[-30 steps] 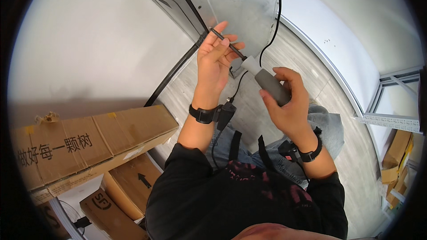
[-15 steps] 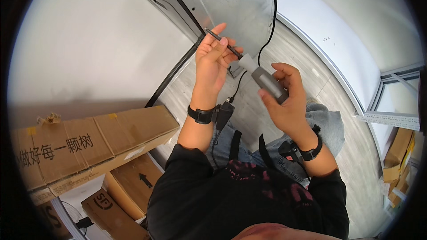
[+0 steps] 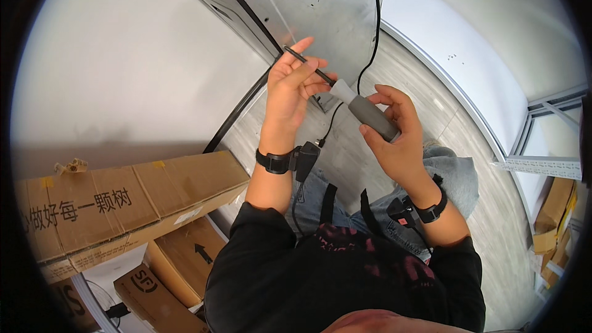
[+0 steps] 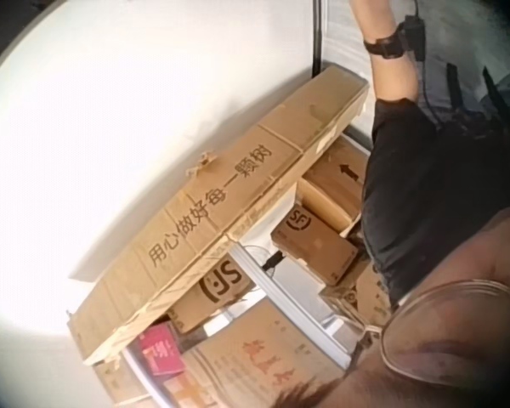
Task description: The person wipes the back of a black electronic device with a blue cloth, then uses a screwdriver to remove screws from the device's back panel. The person continues unscrewing multiple screws from different locations on the device's rear casing.
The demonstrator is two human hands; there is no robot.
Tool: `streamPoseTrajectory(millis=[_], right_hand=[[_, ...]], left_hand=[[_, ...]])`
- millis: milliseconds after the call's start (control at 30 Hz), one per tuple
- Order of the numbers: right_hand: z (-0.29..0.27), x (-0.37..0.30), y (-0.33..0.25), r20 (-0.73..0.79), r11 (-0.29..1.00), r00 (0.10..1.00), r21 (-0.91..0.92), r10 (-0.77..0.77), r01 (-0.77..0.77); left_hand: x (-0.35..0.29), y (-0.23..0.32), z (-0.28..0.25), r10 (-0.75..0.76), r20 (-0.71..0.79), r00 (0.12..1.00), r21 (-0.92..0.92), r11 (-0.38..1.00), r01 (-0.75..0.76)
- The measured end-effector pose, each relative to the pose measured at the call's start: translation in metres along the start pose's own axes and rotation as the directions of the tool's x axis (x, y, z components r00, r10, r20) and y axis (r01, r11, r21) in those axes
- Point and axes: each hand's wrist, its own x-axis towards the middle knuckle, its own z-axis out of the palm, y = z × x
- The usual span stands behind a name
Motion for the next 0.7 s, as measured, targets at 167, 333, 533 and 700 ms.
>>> streamPoseTrajectory(millis=[167, 333, 533, 700], right_hand=[[0.000, 0.001, -0.003, 0.018, 0.978, 1.000, 0.209, -0.010, 0.006], [-0.011, 0.005, -0.011, 0.272, 0.712, 0.868, 0.496, 0.416, -0.497], [0.000, 0.000, 0.011, 0.073, 0.996, 0.993, 0.013, -0.089, 0.088], [-0.010, 0.005, -0.014, 0.337, 0.639, 0.841, 0.547, 0.423, -0.541]], left_hand=[[0.005, -0.004, -0.010, 0.008, 0.055, 0.998, 0.023, 1.000, -0.009], [0.000, -0.004, -0.010, 0.034, 0.056, 0.998, -0.047, 0.998, -0.032], [0.003, -0.010, -0.015, 0.042, 0.054, 0.998, 0.024, 0.999, -0.044], [0.000, -0.010, -0.012, 0.072, 0.015, 0.997, 0.033, 0.997, -0.073]])
